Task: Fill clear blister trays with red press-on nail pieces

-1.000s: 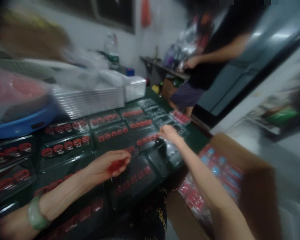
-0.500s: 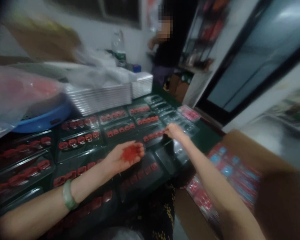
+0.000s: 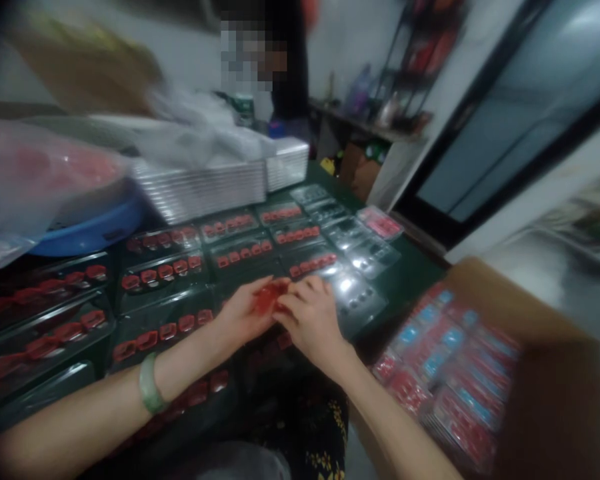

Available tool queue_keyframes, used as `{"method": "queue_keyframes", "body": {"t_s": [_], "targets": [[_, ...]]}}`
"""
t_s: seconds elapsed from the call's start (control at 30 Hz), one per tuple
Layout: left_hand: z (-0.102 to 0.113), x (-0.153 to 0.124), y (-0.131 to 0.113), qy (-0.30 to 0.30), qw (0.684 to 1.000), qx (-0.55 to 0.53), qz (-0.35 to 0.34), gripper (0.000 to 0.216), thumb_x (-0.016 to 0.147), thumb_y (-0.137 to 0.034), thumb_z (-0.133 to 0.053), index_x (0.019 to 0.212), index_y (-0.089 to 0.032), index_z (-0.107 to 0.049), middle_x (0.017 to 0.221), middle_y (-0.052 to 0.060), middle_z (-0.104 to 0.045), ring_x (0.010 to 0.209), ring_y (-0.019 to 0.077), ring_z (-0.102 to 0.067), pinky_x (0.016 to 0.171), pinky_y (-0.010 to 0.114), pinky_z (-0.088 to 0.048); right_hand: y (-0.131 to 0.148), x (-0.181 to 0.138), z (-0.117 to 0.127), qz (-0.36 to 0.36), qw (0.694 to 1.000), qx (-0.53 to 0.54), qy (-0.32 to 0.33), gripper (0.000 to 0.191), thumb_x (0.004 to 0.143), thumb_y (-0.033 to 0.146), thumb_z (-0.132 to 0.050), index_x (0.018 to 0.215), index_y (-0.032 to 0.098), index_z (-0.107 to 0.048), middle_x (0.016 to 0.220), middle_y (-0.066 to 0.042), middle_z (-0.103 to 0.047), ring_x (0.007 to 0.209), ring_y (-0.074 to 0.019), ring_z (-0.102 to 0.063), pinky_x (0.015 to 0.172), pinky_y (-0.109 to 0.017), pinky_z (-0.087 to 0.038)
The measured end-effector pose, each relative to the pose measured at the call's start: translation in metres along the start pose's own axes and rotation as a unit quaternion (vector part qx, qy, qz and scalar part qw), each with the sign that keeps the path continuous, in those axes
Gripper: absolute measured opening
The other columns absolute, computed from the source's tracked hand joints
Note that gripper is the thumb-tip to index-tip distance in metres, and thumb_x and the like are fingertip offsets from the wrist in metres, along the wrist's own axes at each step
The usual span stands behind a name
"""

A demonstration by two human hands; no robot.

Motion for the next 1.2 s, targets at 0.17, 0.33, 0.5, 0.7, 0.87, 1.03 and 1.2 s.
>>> {"method": "queue_keyframes", "body": {"t_s": [0.17,0.33,0.5,0.7,0.87,1.03,1.2], "targets": [[0.008,0.0,0.005,0.05,0.999,0.02,-0.003,0.02,0.079,-0.021,-0.044,0.071,-0.009,-0.058,0.072,0.006,-0.059,0.068,0.0139,-0.056,0.067,0.027,-0.046,-0.014,-0.012,-0.001,-0.038,0.996,0.074,-0.007,0.013,0.076,0.023,-0.054,0.087,0.023,-0.062,0.078,-0.004,-0.061,0.084,-0.0201,-0.046,0.074,-0.036,-0.034],[0.01,-0.012,0.011,0.06,0.977,0.206,-0.007,0.015,0.069,-0.019,-0.06,0.082,-0.011,-0.059,0.077,0.006,-0.058,0.066,0.0152,-0.057,0.054,0.025,-0.045,-0.03,-0.029,-0.007,-0.198,0.936,0.28,-0.078,0.015,0.076,0.026,-0.054,0.088,0.021,-0.061,0.082,-0.003,-0.061,0.079,-0.0163,-0.054,0.072,-0.031,-0.042],[0.008,-0.022,0.01,-0.022,0.935,0.343,-0.085,0.021,0.062,-0.025,-0.068,0.076,-0.011,-0.06,0.055,0.0,-0.051,0.042,0.0046,-0.042,0.033,0.014,-0.024,-0.032,-0.039,-0.019,-0.282,0.86,0.418,-0.077,0.022,0.072,0.027,-0.058,0.093,0.02,-0.06,0.087,-0.004,-0.063,0.081,-0.0172,-0.057,0.074,-0.031,-0.043],[0.001,-0.028,0.007,-0.044,0.88,0.451,-0.143,0.02,0.064,-0.03,-0.063,0.069,-0.011,-0.059,0.044,-0.005,-0.043,0.035,0.0029,-0.033,0.032,0.015,-0.02,-0.028,-0.041,-0.023,-0.307,0.779,0.546,-0.024,0.014,0.069,0.025,-0.062,0.08,0.019,-0.058,0.076,0.001,-0.06,0.069,-0.011,-0.054,0.065,-0.023,-0.042],[-0.003,-0.03,0.005,-0.035,0.84,0.528,-0.124,0.018,0.065,-0.028,-0.061,0.064,-0.01,-0.057,0.042,-0.006,-0.042,0.036,0.002,-0.032,0.033,0.015,-0.02,-0.031,-0.045,-0.026,-0.325,0.73,0.601,0.014,0.017,0.063,0.021,-0.067,0.074,0.018,-0.054,0.069,0.002,-0.058,0.061,-0.0091,-0.052,0.059,-0.021,-0.04],[-0.004,-0.028,0.006,0.008,0.843,0.529,-0.093,0.021,0.067,-0.032,-0.059,0.069,-0.011,-0.057,0.043,-0.006,-0.041,0.035,0.0023,-0.03,0.033,0.015,-0.018,-0.034,-0.047,-0.025,-0.341,0.702,0.625,-0.021,0.021,0.061,0.019,-0.068,0.075,0.019,-0.053,0.075,0.001,-0.059,0.068,-0.0114,-0.055,0.063,-0.024,-0.041],[-0.006,-0.029,0.008,0.026,0.889,0.451,-0.082,0.017,0.068,-0.028,-0.059,0.07,-0.012,-0.055,0.045,-0.005,-0.044,0.037,0.0031,-0.034,0.033,0.015,-0.018,-0.033,-0.043,-0.021,-0.327,0.74,0.585,-0.054,0.017,0.066,0.022,-0.064,0.077,0.02,-0.051,0.073,0.002,-0.058,0.063,-0.0109,-0.053,0.06,-0.024,-0.042]]}}
Point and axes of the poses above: each hand's wrist, its own x-axis towards the middle knuckle, its own z-axis out of the back of the hand, y = z × x, the point moved 4 cm from there along x, towards the middle knuckle
